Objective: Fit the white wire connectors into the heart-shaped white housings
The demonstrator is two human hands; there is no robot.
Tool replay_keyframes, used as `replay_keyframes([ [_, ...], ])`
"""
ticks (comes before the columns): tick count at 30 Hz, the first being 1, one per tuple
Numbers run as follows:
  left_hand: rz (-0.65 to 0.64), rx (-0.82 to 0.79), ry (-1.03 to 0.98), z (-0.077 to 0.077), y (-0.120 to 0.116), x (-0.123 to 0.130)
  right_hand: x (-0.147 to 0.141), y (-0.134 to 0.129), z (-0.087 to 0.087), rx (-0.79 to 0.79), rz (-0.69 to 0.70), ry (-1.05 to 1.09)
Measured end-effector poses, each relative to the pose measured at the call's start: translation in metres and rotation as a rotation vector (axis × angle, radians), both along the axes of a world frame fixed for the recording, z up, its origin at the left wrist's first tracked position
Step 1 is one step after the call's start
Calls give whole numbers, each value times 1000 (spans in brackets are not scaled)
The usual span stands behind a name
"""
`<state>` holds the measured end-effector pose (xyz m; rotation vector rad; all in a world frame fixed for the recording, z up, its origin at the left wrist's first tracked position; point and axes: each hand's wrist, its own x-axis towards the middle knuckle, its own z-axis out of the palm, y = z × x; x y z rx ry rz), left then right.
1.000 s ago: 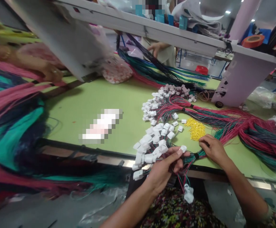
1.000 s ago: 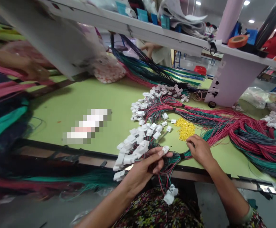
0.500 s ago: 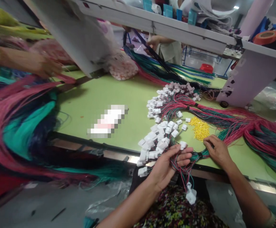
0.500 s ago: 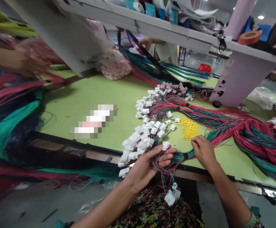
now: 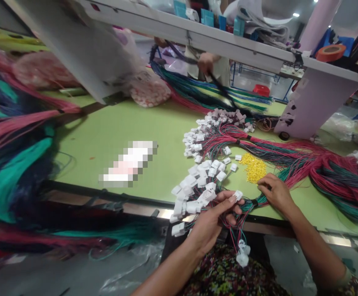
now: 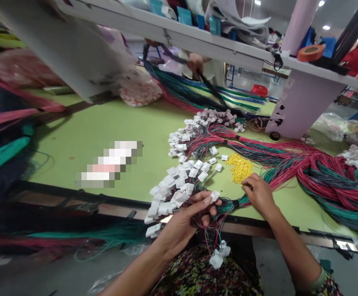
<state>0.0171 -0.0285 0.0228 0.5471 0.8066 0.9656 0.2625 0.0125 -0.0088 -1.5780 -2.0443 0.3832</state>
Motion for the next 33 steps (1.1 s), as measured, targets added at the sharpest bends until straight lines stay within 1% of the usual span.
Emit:
replay_keyframes([
  [6, -6, 8, 17, -2, 0, 0, 1, 1, 5, -16, 92, -29],
  [14, 7, 18, 21, -1, 0, 1, 0, -4, 6, -10, 69, -31],
  [18, -1, 24, 29, -3, 1, 1, -5, -5, 11, -23, 134, -36],
  [23, 0, 36, 31, -6, 0, 0, -8, 3, 15, -50, 257, -83],
  [27, -11, 62, 72, -5, -2, -1, -12, 6, 16, -54, 282, -77],
  [29, 3, 84, 88, -5, -4, -1, -19, 1, 21, -49, 269, -20],
  [30, 11, 101, 94, -5, -5, 0, -23, -5, 25, -46, 255, 46],
  [33, 55, 167, 116, -7, -8, 2, -40, -26, 43, -15, 201, 333],
])
